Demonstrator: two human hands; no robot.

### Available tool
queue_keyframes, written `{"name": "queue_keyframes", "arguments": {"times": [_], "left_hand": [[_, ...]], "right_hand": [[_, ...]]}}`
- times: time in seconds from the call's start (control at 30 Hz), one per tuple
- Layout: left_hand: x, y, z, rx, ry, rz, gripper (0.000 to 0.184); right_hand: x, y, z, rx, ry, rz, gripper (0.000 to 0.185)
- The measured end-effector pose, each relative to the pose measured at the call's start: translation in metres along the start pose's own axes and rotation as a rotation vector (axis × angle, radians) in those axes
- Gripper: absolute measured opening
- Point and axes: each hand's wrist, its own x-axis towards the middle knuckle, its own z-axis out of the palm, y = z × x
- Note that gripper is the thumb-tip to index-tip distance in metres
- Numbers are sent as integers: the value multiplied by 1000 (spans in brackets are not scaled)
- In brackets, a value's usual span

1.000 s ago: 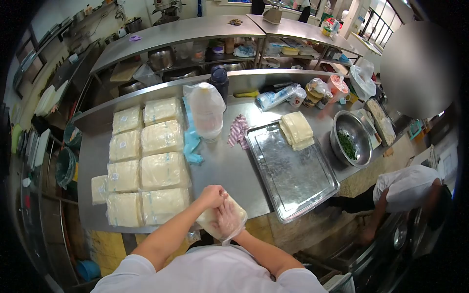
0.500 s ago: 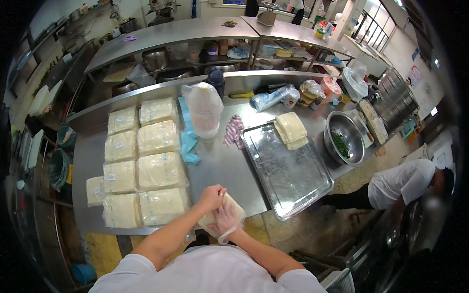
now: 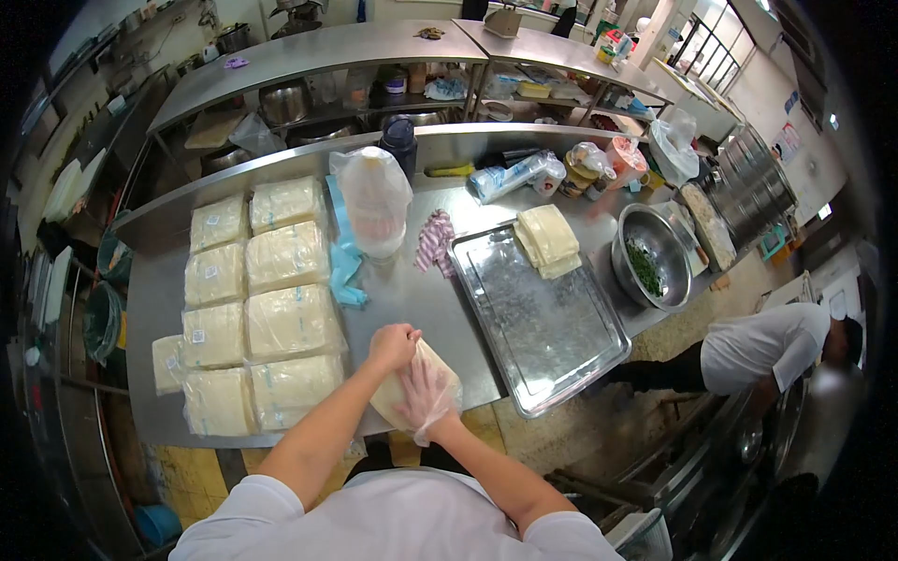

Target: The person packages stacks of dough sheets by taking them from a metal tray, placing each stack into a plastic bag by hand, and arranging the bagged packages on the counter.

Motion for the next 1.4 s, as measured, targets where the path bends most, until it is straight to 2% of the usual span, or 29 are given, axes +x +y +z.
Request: {"name": "queue_keyframes", "arguments": {"times": [0.13, 0.23, 0.33, 0.4, 0.43, 0.53, 0.57, 0.7, 0.77, 0.9, 1.0, 1.03, 1.1, 1.13, 1.2, 1.3, 1.4], "left_hand": [[7, -1, 7, 120, 27, 16, 29], [11, -11, 3, 153, 234, 58, 26], [-8, 0, -20, 45, 381, 153, 22], [-38, 21, -38, -112, 350, 141, 22], [-50, 27, -43, -191, 335, 139, 23], [-86, 16, -32, -163, 427, 183, 25], [-98, 9, -29, -203, 329, 122, 32], [-122, -42, 14, -66, 317, 184, 42], [-130, -45, 13, 74, 247, 195, 48], [-143, -11, -10, 93, 214, 194, 48], [-163, 21, -24, 42, 227, 261, 41], [-162, 14, -13, 68, 212, 250, 38], [-152, -10, 20, 153, 182, 263, 30], [-154, -14, 26, 170, 98, 254, 29], [-155, -21, 27, 209, -64, 232, 29], [-183, 7, -10, 14, -67, 159, 37], [-178, -9, 8, -96, 120, -407, 47]], "right_hand": [[-3, 1, -2, 55, 47, 6, 89], [11, -6, -8, 33, 14, 22, 88], [35, -6, 1, -95, 40, 51, 86], [61, -5, 4, -225, 48, 93, 82], [72, -4, 7, -174, 81, 86, 82], [85, 5, 9, 6, 145, 40, 80], [81, 10, 6, 79, 145, 3, 80], [43, 26, 21, 148, 204, -144, 80], [9, 25, 14, 83, 172, -190, 78], [-50, 28, -2, 106, 140, -311, 72], [-53, 30, -55, 433, 261, 48, 56], [-40, 30, -75, 217, 479, -43, 40], [-19, 68, -20, 125, 307, -66, 36], [-13, 85, -2, 78, 224, -80, 35], [-18, 100, -5, 178, 142, 0, 28], [-30, 105, -41, 340, 27, 134, 26], [1, 103, -69, 506, 51, 359, 29]]}}
